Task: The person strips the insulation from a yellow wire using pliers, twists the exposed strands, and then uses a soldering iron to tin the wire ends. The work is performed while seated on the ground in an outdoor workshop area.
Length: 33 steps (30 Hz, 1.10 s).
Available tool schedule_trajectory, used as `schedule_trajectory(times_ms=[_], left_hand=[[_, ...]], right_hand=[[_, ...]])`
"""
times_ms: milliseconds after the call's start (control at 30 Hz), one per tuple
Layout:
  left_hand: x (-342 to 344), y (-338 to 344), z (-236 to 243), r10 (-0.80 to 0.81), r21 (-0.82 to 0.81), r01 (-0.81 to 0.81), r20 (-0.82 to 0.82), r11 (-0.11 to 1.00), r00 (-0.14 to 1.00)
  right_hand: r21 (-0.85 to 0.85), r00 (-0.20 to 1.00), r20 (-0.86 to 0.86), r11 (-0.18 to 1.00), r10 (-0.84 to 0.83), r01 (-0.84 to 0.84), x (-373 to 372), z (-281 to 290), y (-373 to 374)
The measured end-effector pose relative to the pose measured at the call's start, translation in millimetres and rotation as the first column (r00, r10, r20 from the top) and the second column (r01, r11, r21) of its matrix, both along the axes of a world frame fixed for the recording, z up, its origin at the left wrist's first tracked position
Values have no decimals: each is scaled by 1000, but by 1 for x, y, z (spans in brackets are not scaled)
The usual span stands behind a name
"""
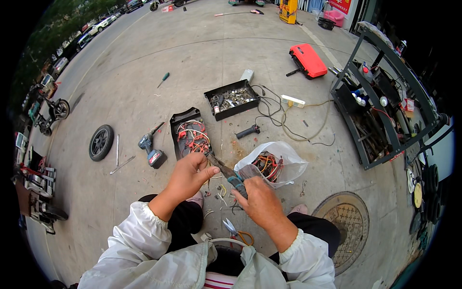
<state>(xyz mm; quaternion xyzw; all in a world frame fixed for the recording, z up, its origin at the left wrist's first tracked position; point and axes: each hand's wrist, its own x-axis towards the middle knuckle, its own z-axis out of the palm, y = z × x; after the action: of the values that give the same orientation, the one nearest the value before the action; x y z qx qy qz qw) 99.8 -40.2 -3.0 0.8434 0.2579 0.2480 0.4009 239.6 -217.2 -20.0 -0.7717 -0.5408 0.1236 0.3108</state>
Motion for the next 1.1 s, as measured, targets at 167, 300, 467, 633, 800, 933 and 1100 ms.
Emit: schedule_trajectory(times_ms=[167, 300, 467, 633, 800, 933, 1100], left_hand=[[4, 0, -6, 59, -74, -54, 73, 996, 996], [5, -2, -4, 76, -96, -68, 80, 993, 994], [5, -7, -2, 98, -108, -86, 110, 990, 989], [6, -10, -4, 139, -128, -122, 135, 984, 981], [6, -3, -9, 68, -173, -35, 192, 984, 979], [5, 0, -7, -25, -87, 47, 237, 995, 971], [0, 7, -9, -60, 5, 60, 161, 998, 985]], right_hand=[[-28, 999, -31, 999, -23, 22, -3, 7, 3], [-1, 999, -25, 999, -38, 38, -6, 5, 1], [-30, 998, -29, 998, -61, 60, -10, 8, -2], [-32, 990, -115, 997, -79, 76, -14, 12, -2], [121, 959, -272, 992, 74, -42, 0, 5, -1], [128, 942, -314, 988, 118, -81, 9, 0, -6], [141, 976, -180, 985, 119, -94, 11, 2, -8]])
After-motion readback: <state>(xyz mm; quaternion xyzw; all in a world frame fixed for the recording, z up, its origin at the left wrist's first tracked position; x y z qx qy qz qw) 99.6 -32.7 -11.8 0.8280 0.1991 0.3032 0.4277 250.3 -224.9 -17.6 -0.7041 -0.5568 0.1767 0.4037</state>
